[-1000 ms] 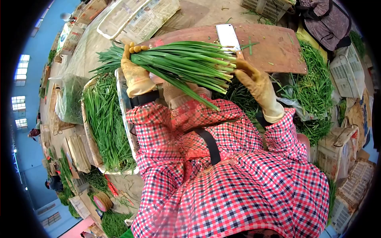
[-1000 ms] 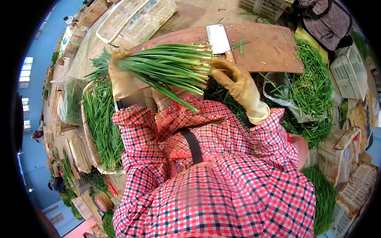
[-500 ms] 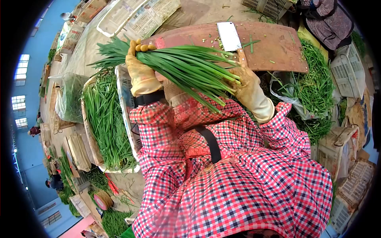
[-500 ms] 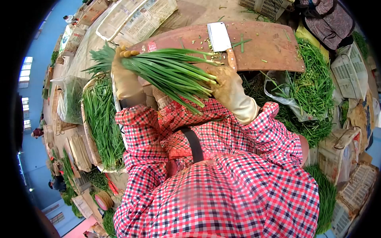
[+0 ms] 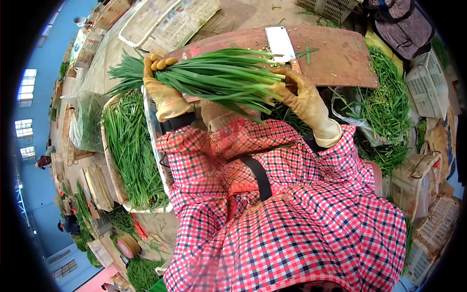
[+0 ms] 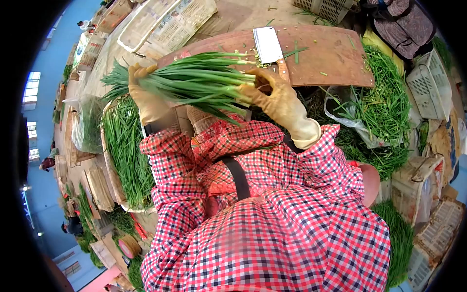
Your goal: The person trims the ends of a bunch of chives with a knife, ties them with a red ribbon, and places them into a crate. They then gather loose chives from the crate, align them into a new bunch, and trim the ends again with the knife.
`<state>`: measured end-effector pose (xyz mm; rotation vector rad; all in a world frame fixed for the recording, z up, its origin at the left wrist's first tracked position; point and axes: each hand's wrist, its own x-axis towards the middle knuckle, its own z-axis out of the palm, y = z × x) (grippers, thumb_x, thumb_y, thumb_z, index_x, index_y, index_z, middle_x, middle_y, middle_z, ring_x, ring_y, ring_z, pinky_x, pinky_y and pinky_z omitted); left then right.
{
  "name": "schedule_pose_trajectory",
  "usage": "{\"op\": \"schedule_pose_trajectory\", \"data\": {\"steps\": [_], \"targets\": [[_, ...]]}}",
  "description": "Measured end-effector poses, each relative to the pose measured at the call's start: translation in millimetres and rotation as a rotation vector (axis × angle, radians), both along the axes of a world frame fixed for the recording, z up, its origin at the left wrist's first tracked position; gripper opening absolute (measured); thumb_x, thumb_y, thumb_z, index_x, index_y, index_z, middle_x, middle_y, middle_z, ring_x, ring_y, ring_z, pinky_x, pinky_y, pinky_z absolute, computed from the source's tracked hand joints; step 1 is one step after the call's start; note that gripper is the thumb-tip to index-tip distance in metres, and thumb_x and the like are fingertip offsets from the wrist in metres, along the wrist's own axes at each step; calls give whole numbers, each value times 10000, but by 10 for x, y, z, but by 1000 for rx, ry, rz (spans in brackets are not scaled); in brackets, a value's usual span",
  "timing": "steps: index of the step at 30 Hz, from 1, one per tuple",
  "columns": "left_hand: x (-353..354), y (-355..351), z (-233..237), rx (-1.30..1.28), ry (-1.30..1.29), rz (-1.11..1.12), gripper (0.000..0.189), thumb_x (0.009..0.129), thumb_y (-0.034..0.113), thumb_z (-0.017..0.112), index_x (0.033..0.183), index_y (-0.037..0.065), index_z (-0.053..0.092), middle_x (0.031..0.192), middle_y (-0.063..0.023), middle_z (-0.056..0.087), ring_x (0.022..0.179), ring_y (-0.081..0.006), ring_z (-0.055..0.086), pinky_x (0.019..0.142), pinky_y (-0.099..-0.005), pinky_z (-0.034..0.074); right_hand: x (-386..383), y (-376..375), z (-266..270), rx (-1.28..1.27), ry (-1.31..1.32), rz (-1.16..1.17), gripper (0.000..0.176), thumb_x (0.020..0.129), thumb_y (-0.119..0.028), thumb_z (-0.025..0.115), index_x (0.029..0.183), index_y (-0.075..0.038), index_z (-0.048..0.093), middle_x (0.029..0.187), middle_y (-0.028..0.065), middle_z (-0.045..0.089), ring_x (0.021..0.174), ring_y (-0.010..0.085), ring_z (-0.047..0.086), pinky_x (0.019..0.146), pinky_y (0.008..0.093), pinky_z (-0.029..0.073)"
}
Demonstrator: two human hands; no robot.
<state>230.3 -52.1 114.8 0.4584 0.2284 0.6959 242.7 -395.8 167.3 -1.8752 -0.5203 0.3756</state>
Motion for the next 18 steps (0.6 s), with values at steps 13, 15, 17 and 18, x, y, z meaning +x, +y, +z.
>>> {"op": "schedule_pose_trajectory", "data": {"steps": [13, 15, 17, 18], "targets": [[-201, -325, 364, -260, -55, -64, 177, 949, 199, 622, 845, 59, 594, 635, 40, 518, 578, -110, 521, 624, -300, 490, -173, 169, 183, -599, -467, 363, 760, 780, -682, 626, 1218, -61, 625, 1055, 201, 668, 1000, 358, 636, 888, 439, 495], [-201, -141, 229, -294, -230, -307, 176, 941, 246, 621, 865, 87, 613, 668, 33, 566, 648, -142, 560, 700, -312, 494, -212, 183, 24, -469, -704, 361, 646, 829, -642, 589, 1127, -74, 660, 994, 181, 678, 943, 346, 645, 838, 428, 504], [-233, -37, 107, -389, -352, -453, 208, 944, 264, 608, 850, 78, 624, 631, 37, 560, 663, -136, 560, 716, -301, 480, -318, 184, 41, -503, -807, 369, 406, 915, -474, 561, 890, -89, 690, 812, 119, 684, 794, 311, 656, 751, 395, 508], [-254, -62, 153, -405, -384, -476, 204, 945, 254, 605, 852, 73, 623, 628, 39, 555, 656, -131, 555, 713, -298, 478, -396, 160, 48, -605, -775, 428, 375, 915, -445, 564, 852, -95, 684, 773, 114, 673, 770, 304, 655, 755, 389, 506]]}}
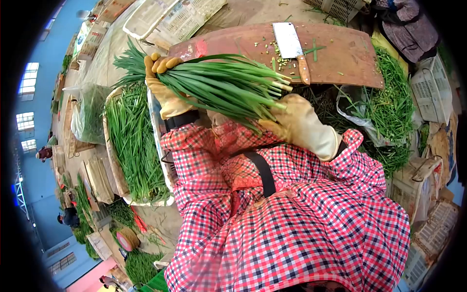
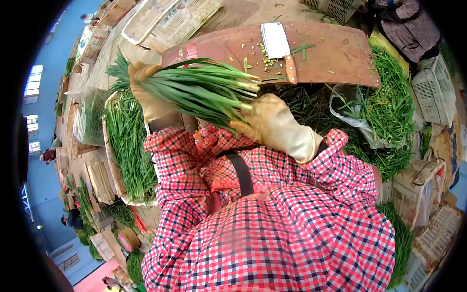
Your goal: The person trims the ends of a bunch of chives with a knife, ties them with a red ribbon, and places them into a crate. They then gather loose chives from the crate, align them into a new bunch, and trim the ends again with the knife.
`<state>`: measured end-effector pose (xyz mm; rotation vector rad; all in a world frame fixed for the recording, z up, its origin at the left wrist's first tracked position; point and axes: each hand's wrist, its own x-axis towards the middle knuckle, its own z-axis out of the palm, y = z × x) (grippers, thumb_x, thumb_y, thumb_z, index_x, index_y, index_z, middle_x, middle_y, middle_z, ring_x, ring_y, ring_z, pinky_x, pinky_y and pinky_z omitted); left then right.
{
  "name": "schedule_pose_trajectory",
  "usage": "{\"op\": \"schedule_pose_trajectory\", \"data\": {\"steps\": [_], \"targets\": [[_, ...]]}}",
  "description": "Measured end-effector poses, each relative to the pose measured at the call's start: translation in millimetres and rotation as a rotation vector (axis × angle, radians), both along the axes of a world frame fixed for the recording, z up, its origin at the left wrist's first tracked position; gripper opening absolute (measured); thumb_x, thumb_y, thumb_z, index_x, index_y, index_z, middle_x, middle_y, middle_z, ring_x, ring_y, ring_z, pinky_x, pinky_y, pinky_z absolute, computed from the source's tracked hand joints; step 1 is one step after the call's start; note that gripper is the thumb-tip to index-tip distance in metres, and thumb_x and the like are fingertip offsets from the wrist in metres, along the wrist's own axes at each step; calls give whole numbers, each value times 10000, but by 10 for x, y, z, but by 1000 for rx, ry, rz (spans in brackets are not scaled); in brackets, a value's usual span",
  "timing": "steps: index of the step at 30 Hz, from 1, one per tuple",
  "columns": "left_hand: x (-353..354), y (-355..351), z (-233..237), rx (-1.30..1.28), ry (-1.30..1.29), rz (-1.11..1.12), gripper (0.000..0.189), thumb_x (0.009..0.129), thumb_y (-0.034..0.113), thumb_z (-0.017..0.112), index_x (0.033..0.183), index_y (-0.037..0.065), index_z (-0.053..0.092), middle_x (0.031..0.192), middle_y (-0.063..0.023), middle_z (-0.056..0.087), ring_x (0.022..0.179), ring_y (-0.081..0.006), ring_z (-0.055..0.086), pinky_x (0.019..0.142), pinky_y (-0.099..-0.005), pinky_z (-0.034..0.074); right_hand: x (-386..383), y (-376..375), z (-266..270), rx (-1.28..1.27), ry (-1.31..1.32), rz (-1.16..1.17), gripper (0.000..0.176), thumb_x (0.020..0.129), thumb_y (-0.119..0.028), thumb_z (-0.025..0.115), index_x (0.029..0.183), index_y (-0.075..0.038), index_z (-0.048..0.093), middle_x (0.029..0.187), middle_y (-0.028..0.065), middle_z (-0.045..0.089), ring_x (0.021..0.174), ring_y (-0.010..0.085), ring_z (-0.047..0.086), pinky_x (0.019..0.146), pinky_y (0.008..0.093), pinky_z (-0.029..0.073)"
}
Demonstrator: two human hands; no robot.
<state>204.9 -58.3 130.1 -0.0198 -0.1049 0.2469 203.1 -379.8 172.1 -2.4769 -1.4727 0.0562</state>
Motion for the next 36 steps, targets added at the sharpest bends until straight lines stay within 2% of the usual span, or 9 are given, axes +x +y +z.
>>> {"op": "schedule_pose_trajectory", "data": {"steps": [3, 6, 10, 15, 19, 20, 23, 29, 36], "targets": [[3, -14, 54, -21, -82, 2, 196, 958, 213, 576, 866, 47, 622, 630, 42, 550, 617, -100, 535, 697, -275, 473, -87, -239, -90, -117, 25, 84, 304, 909, -355, 566, 739, -115, 641, 590, 81, 610, 654, 279, 639, 760, 377, 505], [-22, -6, 101, -78, -132, 7, 186, 955, 195, 577, 864, 39, 621, 633, 42, 551, 601, -88, 526, 678, -258, 472, 10, -566, -77, 353, -98, -38, 174, 871, -225, 662, 1000, -109, 680, 891, 116, 678, 834, 264, 675, 875, 373, 514], [20, 0, 117, -86, -129, -62, 174, 937, 194, 606, 848, 44, 611, 595, 61, 537, 567, -79, 511, 671, -245, 470, 318, -233, 536, 597, 277, -95, 334, 839, -108, 685, 1170, -104, 639, 1118, 113, 655, 1029, 286, 641, 925, 406, 501], [24, -18, 72, -88, -229, -63, 253, 965, 256, 601, 909, 12, 637, 603, 55, 552, 571, -82, 536, 666, -259, 462, 438, -136, 261, 181, -102, 84, 331, 782, -48, 641, 1094, -155, 659, 964, 78, 632, 970, 276, 611, 842, 401, 494], [-93, 20, 60, -124, -188, -16, 249, 966, 255, 598, 899, 18, 634, 606, 58, 544, 569, -84, 528, 664, -260, 458, 346, -509, 195, 159, 160, 65, 170, 795, -67, 652, 953, -123, 673, 884, 70, 600, 891, 298, 585, 764, 424, 466], [-107, 48, 53, -103, -175, -7, 218, 952, 231, 607, 884, 25, 630, 605, 57, 548, 567, -80, 529, 655, -256, 458, 366, -614, 194, -167, 202, 0, 210, 795, -60, 668, 993, -127, 685, 959, 69, 637, 947, 286, 595, 810, 412, 480], [-104, 146, 1, -63, -122, 11, 172, 924, 190, 631, 854, 33, 625, 606, 56, 564, 564, -75, 537, 652, -252, 461, 300, -729, 237, 125, 59, -42, 405, 790, -75, 707, 1182, -162, 656, 1295, 57, 602, 1193, 300, 543, 935, 398, 473], [-22, 28, 16, -53, -138, 10, 188, 921, 198, 654, 875, 17, 634, 621, 48, 585, 589, -81, 564, 677, -255, 471, 224, 52, 590, 310, -395, 191, 436, 756, -116, 675, 1183, -196, 641, 1394, 32, 525, 1272, 355, 470, 967, 462, 452], [-72, -50, 17, -104, -72, 36, 200, 937, 194, 627, 899, -2, 636, 651, 22, 606, 627, -95, 582, 711, -269, 484, 386, 184, 313, 473, -300, 312, 311, 685, -164, 688, 994, -130, 666, 1351, 30, 568, 1255, 337, 503, 938, 479, 468]]}}
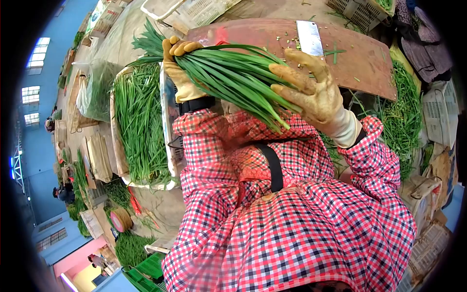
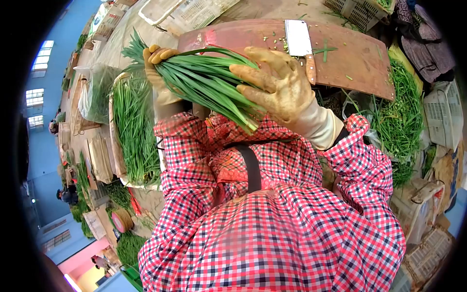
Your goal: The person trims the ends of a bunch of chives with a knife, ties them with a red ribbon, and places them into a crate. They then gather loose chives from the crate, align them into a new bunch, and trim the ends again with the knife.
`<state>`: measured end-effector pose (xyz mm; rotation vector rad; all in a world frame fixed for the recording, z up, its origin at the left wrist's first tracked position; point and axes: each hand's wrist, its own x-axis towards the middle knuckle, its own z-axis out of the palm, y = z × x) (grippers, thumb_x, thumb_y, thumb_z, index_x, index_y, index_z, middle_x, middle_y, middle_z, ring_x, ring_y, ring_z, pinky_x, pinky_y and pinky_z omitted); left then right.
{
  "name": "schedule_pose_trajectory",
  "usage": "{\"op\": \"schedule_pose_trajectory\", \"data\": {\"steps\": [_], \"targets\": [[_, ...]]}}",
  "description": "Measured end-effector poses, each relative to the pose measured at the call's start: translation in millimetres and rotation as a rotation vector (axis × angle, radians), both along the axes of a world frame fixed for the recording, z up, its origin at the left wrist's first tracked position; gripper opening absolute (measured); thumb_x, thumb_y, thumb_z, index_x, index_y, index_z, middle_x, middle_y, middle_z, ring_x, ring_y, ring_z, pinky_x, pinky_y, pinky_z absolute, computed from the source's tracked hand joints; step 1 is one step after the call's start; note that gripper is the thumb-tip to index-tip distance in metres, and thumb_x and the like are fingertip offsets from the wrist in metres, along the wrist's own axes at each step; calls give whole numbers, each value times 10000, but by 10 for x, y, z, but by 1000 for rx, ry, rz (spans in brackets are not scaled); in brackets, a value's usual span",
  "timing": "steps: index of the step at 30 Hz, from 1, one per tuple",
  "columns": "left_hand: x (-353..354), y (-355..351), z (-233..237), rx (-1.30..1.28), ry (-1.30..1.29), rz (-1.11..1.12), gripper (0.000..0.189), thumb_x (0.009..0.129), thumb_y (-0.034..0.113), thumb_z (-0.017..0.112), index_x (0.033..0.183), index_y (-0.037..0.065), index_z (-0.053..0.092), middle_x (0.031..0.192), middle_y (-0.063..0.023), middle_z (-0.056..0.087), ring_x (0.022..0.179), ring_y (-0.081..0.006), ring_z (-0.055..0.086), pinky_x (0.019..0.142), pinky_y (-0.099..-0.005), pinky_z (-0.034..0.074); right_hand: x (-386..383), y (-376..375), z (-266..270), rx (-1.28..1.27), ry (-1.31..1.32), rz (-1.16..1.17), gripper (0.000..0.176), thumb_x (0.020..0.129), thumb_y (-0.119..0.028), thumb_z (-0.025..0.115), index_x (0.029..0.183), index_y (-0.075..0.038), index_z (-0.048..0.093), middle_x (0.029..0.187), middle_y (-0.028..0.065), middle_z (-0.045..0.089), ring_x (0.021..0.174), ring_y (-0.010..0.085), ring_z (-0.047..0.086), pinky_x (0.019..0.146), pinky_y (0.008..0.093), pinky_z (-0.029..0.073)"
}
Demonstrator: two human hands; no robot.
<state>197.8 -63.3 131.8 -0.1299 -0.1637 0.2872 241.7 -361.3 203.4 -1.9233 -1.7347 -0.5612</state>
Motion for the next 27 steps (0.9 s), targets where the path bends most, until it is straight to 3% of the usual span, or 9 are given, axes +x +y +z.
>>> {"op": "schedule_pose_trajectory", "data": {"steps": [4, 8, 9, 13, 17, 20, 22, 24, 27], "targets": [[-4, 13, -8, 17, 112, 32, 197, 931, 195, 631, 889, 3, 635, 642, 16, 594, 624, -107, 577, 701, -279, 492, 123, -74, 92, -79, 77, -79, 318, 700, -41, 664, 1008, -117, 684, 1336, 42, 580, 1256, 333, 496, 905, 428, 492], [29, 33, -53, 11, 214, 93, 194, 934, 213, 637, 859, 35, 645, 635, 27, 579, 610, -122, 566, 670, -295, 501, 54, -262, 138, 113, 487, -137, 257, 823, 7, 646, 1071, -49, 677, 1113, 96, 693, 1001, 279, 659, 791, 364, 526], [29, 29, -62, 21, 230, 101, 183, 926, 208, 641, 858, 38, 641, 628, 25, 583, 613, -123, 568, 686, -290, 504, 43, -285, 173, 151, 387, -134, 223, 873, -14, 635, 1094, -16, 665, 1021, 109, 713, 859, 268, 691, 770, 342, 525], [18, 131, -221, 64, 221, 85, 178, 916, 232, 645, 877, 59, 649, 643, 24, 613, 658, -156, 588, 724, -299, 513, -63, -442, 155, 187, 433, -244, 163, 903, -87, 650, 1043, -15, 691, 1005, 109, 715, 848, 259, 692, 762, 338, 527], [-28, 228, -334, 63, 131, 15, 175, 925, 243, 632, 900, 72, 660, 672, 21, 636, 741, -174, 617, 740, -315, 514, -171, -535, 159, 203, 996, -325, 283, 919, -262, 681, 1076, -27, 698, 1031, 85, 718, 935, 213, 682, 864, 321, 526], [-40, 212, -310, 54, 77, 10, 157, 933, 227, 624, 904, 75, 650, 689, 20, 641, 758, -160, 620, 734, -289, 513, -238, -279, -30, -36, 434, -263, 649, 790, -504, 734, 1254, -66, 620, 1218, 125, 652, 1136, 256, 608, 994, 383, 464], [-41, 185, -271, 72, 77, 23, 145, 936, 215, 619, 894, 78, 639, 694, 26, 635, 760, -136, 615, 729, -278, 512, -364, -131, -135, -34, 479, -287, 788, 709, -511, 786, 1314, -52, 573, 1282, 114, 613, 1187, 300, 571, 1017, 412, 445], [-46, 118, -192, 12, -6, -16, 129, 937, 193, 609, 856, 93, 619, 682, 37, 618, 750, -111, 603, 728, -269, 510, -362, -22, -121, -165, 398, -235, 727, 716, -460, 791, 1314, -102, 584, 1296, 131, 598, 1194, 312, 564, 993, 390, 456], [-41, 221, -291, -8, 44, 124, 173, 937, 205, 621, 844, 60, 633, 643, 39, 602, 631, -90, 579, 684, -255, 500, -346, -163, -163, -248, 553, -139, 568, 763, -466, 733, 1190, -102, 644, 1082, 140, 657, 974, 324, 619, 873, 422, 475]]}}
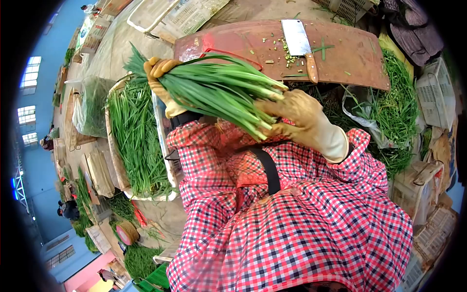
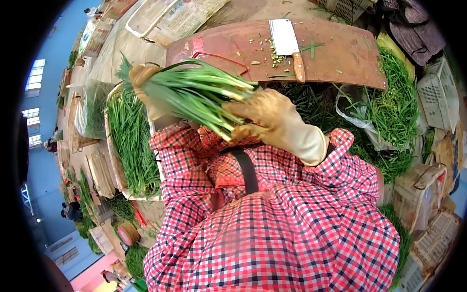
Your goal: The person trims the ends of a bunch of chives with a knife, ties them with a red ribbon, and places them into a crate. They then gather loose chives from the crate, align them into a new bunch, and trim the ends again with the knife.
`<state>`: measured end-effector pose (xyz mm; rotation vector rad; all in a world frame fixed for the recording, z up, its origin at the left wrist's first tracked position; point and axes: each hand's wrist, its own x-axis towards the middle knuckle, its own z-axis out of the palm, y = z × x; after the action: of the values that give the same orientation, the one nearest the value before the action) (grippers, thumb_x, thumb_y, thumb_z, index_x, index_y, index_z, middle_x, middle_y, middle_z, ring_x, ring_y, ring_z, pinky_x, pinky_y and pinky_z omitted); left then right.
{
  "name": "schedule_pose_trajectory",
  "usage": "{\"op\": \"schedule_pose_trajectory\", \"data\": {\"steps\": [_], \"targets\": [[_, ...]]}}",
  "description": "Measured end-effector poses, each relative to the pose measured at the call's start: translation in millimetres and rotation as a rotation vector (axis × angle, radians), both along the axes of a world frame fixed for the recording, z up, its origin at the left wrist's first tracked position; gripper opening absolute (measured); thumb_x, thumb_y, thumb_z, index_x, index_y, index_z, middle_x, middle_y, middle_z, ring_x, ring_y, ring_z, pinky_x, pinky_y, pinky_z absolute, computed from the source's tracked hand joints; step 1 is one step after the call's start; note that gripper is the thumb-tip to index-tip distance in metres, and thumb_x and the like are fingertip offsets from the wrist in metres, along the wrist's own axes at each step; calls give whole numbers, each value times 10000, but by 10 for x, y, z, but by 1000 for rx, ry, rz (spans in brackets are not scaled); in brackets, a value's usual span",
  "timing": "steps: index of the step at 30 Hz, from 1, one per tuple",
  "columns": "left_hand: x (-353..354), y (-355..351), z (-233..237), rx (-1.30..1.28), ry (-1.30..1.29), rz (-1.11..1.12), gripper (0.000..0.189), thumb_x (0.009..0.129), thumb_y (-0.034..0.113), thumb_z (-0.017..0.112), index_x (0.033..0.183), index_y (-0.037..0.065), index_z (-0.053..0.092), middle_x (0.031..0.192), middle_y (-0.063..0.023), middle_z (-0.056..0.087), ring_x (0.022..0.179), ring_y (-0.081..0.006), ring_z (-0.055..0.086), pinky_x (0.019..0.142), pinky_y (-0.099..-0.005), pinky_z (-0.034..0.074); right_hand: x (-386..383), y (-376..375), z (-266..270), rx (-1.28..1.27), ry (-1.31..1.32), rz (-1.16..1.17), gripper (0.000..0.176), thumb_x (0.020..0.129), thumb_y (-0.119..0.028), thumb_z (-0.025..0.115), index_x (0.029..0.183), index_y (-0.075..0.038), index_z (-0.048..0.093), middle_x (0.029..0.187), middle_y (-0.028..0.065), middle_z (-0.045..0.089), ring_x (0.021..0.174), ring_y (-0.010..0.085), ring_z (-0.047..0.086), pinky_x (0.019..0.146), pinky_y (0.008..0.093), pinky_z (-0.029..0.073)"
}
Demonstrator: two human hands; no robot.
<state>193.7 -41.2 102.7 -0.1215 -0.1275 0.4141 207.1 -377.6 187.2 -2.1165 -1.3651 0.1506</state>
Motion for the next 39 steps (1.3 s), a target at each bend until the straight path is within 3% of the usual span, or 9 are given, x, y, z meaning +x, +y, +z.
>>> {"op": "schedule_pose_trajectory", "data": {"steps": [6, 12, 15, 16, 20, 23, 28, 37, 39], "targets": [[-68, 90, 110, -32, -305, -89, 198, 957, 218, 588, 847, 55, 611, 612, 46, 591, 574, -71, 573, 672, -241, 508, 21, -418, -124, 148, 197, -284, 162, 861, -185, 710, 951, -51, 706, 843, 114, 692, 750, 258, 661, 665, 363, 521], [-20, -20, 225, -14, -522, -20, 241, 965, 283, 570, 901, 52, 588, 594, 67, 575, 572, -70, 556, 683, -248, 512, 205, 33, 12, 394, 701, -171, 489, 970, -344, 598, 1358, -57, 523, 1207, 89, 631, 1081, 159, 593, 968, 302, 446], [-51, -130, 311, -44, -564, 32, 248, 966, 301, 568, 917, 58, 582, 609, 62, 582, 588, -76, 574, 683, -258, 521, 197, 205, -49, 202, 905, -118, 516, 951, -321, 641, 1353, -22, 518, 1208, 54, 638, 1092, 123, 572, 978, 298, 441], [-42, -163, 353, -30, -618, 28, 248, 966, 306, 567, 918, 63, 580, 622, 56, 588, 598, -81, 587, 685, -264, 529, 172, 274, -264, 416, 806, -123, 399, 923, -265, 690, 1219, -5, 628, 909, 52, 701, 827, 89, 614, 744, 249, 505], [-99, -123, 395, 190, -701, 18, 253, 976, 310, 553, 931, 63, 586, 656, 32, 616, 638, -105, 640, 710, -281, 564, 255, -78, -301, 279, 1087, -330, 252, 914, -228, 695, 1007, 5, 714, 768, 31, 683, 669, 59, 582, 595, 208, 465], [-119, -115, 415, 215, -732, 28, 263, 987, 310, 537, 916, 62, 586, 661, 25, 635, 662, -110, 664, 706, -274, 571, 379, -411, -491, 99, 951, -419, 246, 927, -244, 667, 979, -10, 723, 752, 15, 678, 645, 51, 578, 560, 198, 425], [-36, -158, 490, 255, -874, 39, 279, 993, 314, 530, 916, 50, 579, 665, 10, 660, 667, -116, 682, 685, -270, 582, 513, -201, -422, 388, 925, -286, 351, 954, -235, 642, 1248, -44, 623, 1041, 65, 683, 943, 108, 613, 856, 218, 474], [-154, -186, 612, 324, -919, 50, 332, 971, 356, 549, 760, 103, 593, 643, -14, 654, 655, -136, 680, 676, -270, 589, 524, -218, -290, 565, 950, -387, 289, 905, -200, 689, 1118, -6, 676, 878, 49, 704, 805, 122, 639, 751, 253, 513], [-183, -199, 623, 322, -932, 78, 322, 968, 343, 554, 749, 111, 593, 632, -13, 650, 663, -141, 682, 678, -273, 591, 590, -443, -327, 530, 897, -729, 307, 914, -266, 676, 1086, -11, 687, 928, 75, 709, 844, 149, 649, 759, 302, 523]]}}
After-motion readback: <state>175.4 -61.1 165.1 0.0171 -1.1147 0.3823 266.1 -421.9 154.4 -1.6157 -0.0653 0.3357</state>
